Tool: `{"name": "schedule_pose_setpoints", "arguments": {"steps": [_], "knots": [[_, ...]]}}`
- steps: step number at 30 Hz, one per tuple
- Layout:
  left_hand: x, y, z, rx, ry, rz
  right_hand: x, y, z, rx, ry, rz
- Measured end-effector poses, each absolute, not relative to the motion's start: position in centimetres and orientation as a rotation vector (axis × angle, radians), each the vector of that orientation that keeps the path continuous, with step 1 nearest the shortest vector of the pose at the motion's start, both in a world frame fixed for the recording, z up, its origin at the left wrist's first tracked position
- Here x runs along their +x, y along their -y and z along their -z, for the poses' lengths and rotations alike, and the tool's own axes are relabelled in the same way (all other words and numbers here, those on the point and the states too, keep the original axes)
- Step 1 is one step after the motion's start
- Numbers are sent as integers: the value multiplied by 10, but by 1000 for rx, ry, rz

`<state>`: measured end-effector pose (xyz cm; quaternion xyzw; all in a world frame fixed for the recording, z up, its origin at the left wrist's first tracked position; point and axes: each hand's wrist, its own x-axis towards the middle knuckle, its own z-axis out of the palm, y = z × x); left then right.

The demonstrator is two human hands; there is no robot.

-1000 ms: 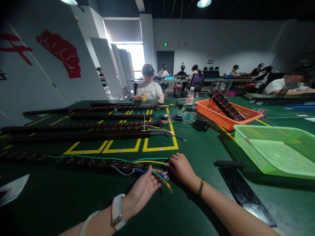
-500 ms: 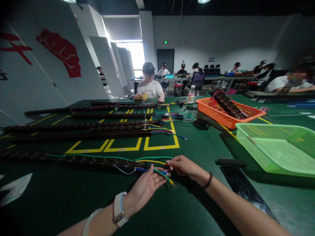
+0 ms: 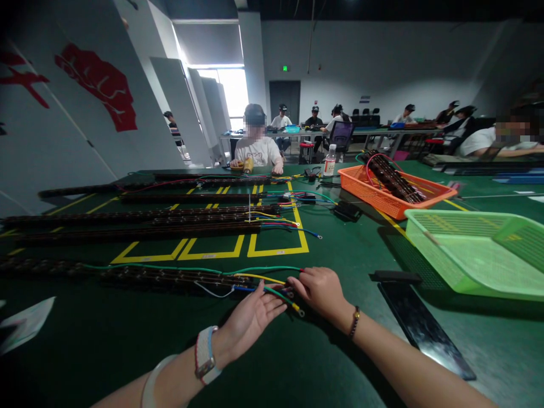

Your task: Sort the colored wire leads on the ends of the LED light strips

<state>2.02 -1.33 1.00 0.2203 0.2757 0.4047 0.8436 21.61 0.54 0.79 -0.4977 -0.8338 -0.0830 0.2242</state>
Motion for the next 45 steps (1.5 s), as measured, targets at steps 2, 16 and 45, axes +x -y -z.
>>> {"name": "schedule_pose_setpoints", "arguments": {"steps": [2, 16, 45], "knots": [[19, 12, -11, 473, -577, -817, 216, 2, -12, -1197, 2361, 294], [19, 10, -9, 441, -659, -809, 227, 0, -20, -821, 2784, 448], [19, 16, -15, 522, -718, -846, 228, 4, -21, -962, 2453, 420]]}}
